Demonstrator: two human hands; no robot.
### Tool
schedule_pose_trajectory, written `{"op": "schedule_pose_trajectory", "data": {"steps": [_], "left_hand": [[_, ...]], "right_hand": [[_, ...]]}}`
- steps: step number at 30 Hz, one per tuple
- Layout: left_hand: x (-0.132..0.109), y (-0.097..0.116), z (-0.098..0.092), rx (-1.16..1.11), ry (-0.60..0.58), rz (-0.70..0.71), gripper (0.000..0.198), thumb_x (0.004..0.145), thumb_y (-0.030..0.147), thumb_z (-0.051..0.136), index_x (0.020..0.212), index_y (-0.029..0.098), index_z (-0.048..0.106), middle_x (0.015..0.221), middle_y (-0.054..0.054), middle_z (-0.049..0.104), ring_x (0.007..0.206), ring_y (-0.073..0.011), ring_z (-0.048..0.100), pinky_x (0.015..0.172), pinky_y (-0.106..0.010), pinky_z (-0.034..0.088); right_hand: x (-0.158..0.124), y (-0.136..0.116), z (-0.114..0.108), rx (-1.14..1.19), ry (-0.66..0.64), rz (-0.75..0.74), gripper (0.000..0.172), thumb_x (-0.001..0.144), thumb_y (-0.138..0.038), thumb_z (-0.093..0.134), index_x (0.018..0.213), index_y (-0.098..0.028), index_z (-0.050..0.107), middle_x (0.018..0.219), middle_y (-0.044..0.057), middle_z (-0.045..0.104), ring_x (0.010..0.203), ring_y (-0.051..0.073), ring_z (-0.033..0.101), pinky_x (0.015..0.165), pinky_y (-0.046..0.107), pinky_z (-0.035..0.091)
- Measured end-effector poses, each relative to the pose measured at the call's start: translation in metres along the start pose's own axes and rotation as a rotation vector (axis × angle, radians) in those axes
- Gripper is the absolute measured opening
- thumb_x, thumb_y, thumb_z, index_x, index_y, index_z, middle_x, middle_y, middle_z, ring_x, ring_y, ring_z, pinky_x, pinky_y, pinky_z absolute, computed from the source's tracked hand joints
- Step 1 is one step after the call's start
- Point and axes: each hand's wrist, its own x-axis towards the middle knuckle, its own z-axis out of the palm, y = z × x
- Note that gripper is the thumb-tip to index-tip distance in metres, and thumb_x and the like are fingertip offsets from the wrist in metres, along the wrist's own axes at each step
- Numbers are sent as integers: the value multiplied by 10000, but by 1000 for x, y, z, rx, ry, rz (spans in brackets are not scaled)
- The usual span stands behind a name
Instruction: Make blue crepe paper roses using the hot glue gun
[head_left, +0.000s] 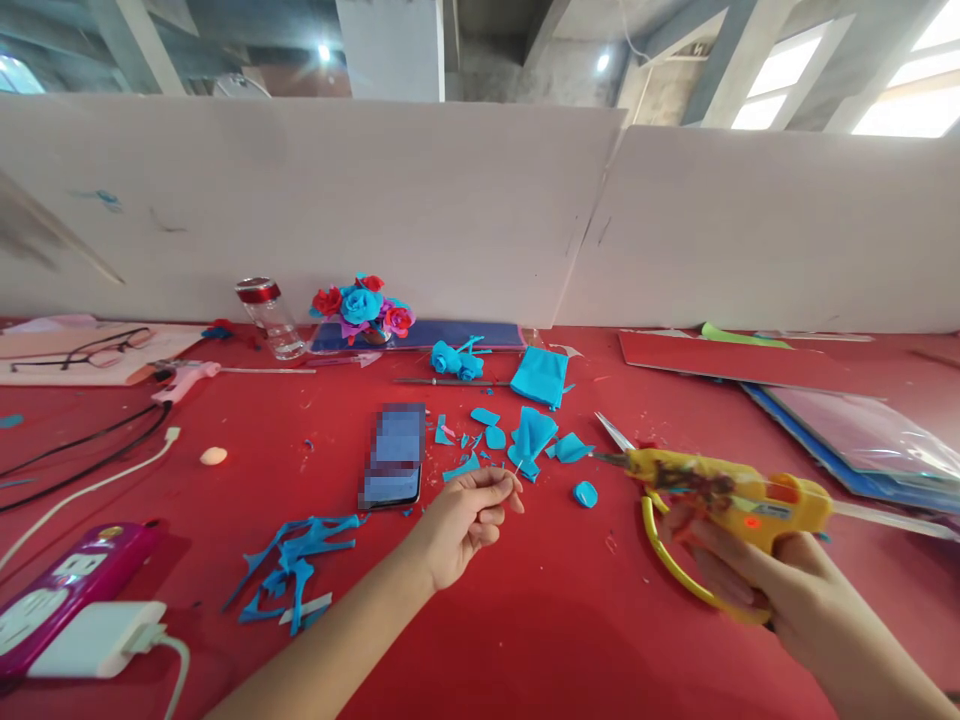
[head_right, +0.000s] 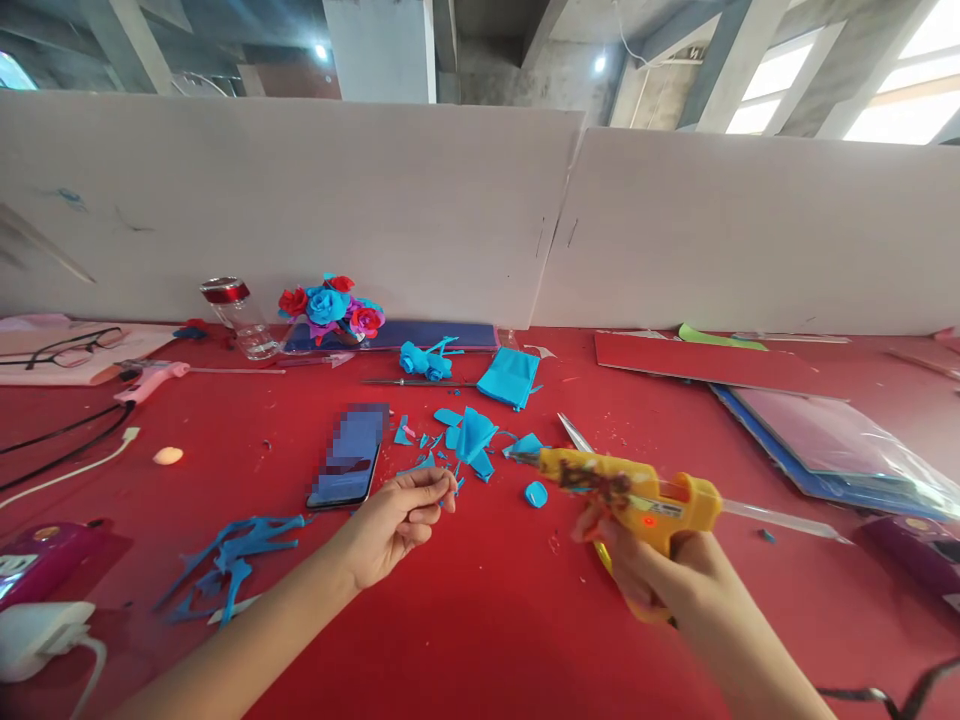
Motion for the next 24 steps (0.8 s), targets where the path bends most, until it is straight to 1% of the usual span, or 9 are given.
{"op": "schedule_pose_trajectory", "data": {"steps": [3, 5, 7, 12, 17, 24], "left_hand": [[0, -1, -1, 4, -16, -1, 84, 682, 143, 686, 688, 99, 615, 652, -28, 572, 434, 9, 280, 357, -89, 164], [0, 0, 0, 12, -24, -3, 84, 682, 144, 686, 679, 98, 616, 650, -27, 569, 434, 6, 276, 352, -90, 162], [-1, 0, 1, 18, -27, -7, 86, 676, 145, 690, 673, 99, 618, 641, -25, 566, 434, 4, 274, 350, -94, 156], [-1, 0, 1, 10, -41, -17, 103, 669, 159, 703, 675, 103, 617, 630, -21, 567, 431, 5, 279, 354, -102, 144], [0, -2, -1, 5, -64, -16, 132, 656, 173, 726, 685, 104, 618, 629, -15, 563, 434, 6, 281, 354, -97, 147], [0, -3, -3, 11, -92, -8, 143, 666, 184, 730, 713, 103, 622, 643, -18, 571, 438, 7, 283, 355, -86, 160]], "right_hand": [[3, -9, 21, -123, 64, 24, 380, 623, -458, 652, 567, -200, 380, 431, -102, 214, 412, 37, 150, 413, 198, 108], [8, -11, 30, -180, 109, 39, 339, 592, -417, 645, 590, -209, 377, 425, -108, 231, 393, 36, 172, 390, 187, 138], [12, -10, 34, -207, 127, 32, 308, 565, -390, 630, 605, -217, 380, 414, -109, 262, 369, 40, 208, 364, 183, 167], [17, -5, 36, -246, 155, 22, 253, 570, -380, 602, 601, -222, 407, 379, -112, 272, 333, 48, 232, 320, 181, 175], [18, -5, 36, -274, 124, 3, 231, 581, -369, 583, 583, -215, 410, 382, -106, 287, 331, 42, 236, 312, 173, 182], [19, -6, 39, -292, 154, 53, 190, 582, -337, 580, 652, -214, 452, 368, -114, 286, 331, 42, 226, 310, 169, 175]]}}
